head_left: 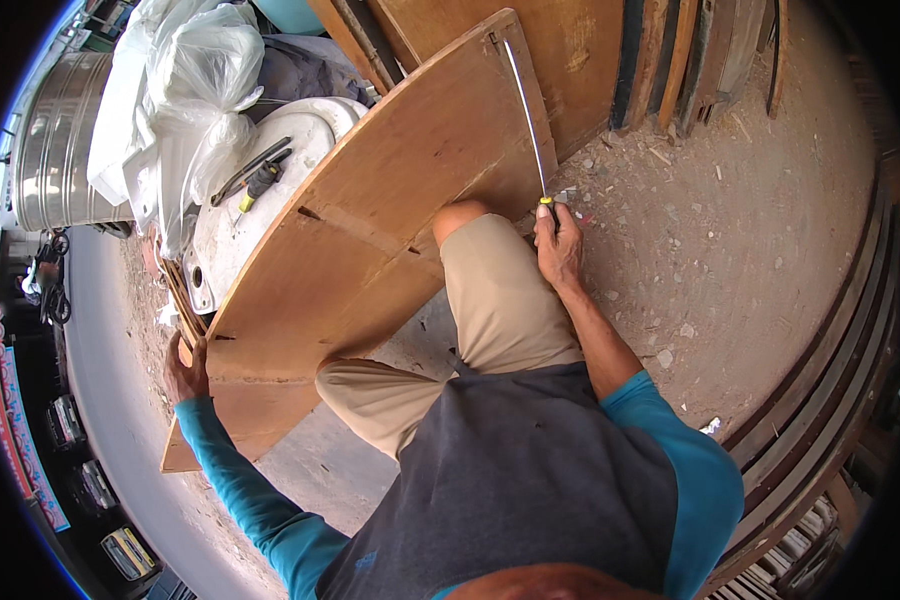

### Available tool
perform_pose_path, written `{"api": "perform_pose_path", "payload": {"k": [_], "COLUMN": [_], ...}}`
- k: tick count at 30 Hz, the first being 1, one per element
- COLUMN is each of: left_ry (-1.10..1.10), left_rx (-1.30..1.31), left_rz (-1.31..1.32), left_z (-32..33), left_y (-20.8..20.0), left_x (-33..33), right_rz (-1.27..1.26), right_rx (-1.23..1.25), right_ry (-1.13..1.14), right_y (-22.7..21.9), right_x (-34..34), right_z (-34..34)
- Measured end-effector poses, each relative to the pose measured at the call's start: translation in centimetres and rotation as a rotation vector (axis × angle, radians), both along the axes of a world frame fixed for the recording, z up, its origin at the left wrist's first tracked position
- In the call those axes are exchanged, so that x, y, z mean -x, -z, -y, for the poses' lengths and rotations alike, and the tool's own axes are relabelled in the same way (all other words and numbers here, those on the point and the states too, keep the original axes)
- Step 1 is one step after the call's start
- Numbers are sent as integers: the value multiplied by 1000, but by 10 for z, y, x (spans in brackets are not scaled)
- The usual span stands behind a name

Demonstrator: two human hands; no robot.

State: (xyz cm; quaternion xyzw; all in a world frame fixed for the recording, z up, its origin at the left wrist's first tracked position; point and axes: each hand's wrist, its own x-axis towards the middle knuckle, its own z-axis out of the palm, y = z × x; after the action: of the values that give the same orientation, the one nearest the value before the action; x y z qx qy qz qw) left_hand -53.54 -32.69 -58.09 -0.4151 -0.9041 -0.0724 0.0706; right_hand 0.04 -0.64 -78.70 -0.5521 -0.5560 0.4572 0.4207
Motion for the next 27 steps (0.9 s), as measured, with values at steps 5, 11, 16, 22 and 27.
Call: {"api": "perform_pose_path", "payload": {"k": [5,11,16,22,27], "left_ry": [507,741,670,583,549], "left_rx": [-336,-187,-199,-280,-337], "left_rz": [157,670,642,754,877], "left_z": [-212,-362,-442,-474,-475], "left_y": [-23,42,86,116,120], "left_x": [-160,-313,-375,-369,-368], "right_rz": [-57,-55,-31,-78,-144], "right_rx": [-44,-16,-73,-211,12], "right_ry": [34,-3,-4,-14,-158], "right_y": [21,21,36,52,67], "right_x": [8,11,3,-6,-16], "right_z": [-14,-11,-23,-45,-64]}}
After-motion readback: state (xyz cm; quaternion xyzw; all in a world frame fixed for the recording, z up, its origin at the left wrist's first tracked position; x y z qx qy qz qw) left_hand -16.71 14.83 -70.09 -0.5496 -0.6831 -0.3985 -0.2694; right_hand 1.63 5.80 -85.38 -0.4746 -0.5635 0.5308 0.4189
